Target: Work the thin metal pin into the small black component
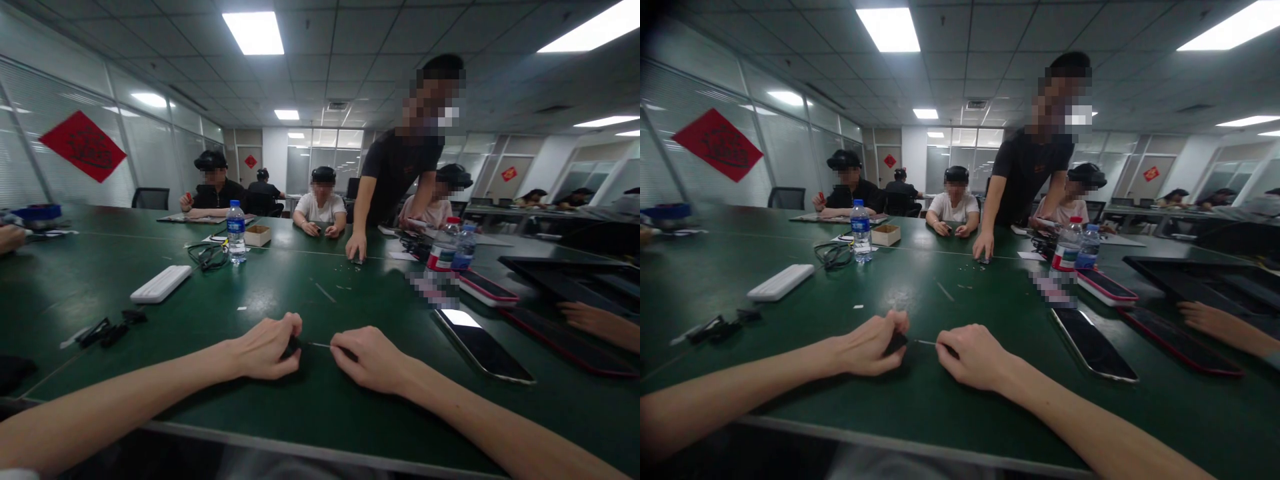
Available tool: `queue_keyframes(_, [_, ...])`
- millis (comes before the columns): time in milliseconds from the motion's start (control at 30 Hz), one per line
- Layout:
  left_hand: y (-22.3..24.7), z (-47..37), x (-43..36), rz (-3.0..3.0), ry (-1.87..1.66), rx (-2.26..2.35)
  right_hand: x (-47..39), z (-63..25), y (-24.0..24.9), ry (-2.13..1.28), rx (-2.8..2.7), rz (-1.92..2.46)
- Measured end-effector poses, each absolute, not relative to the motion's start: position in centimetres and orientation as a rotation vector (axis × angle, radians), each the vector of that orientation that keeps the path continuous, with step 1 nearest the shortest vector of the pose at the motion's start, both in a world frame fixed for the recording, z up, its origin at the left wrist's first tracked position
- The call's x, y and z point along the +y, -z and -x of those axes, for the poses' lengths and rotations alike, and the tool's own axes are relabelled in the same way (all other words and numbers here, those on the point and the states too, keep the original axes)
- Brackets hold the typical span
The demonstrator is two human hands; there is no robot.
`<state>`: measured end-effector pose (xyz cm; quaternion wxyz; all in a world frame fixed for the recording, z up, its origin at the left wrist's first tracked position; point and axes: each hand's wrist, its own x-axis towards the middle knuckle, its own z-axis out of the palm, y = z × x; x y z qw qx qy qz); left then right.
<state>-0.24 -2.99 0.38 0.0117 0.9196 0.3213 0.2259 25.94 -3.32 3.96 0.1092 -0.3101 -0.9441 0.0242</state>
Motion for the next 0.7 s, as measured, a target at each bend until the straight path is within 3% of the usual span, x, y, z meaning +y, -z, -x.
queue_keyframes(700, [-1.03, 0.09, -3.01, -2.930, -0.677, 0.959, -3.34, -25.83, -4.00, -0.085, -2.785, 0.929])
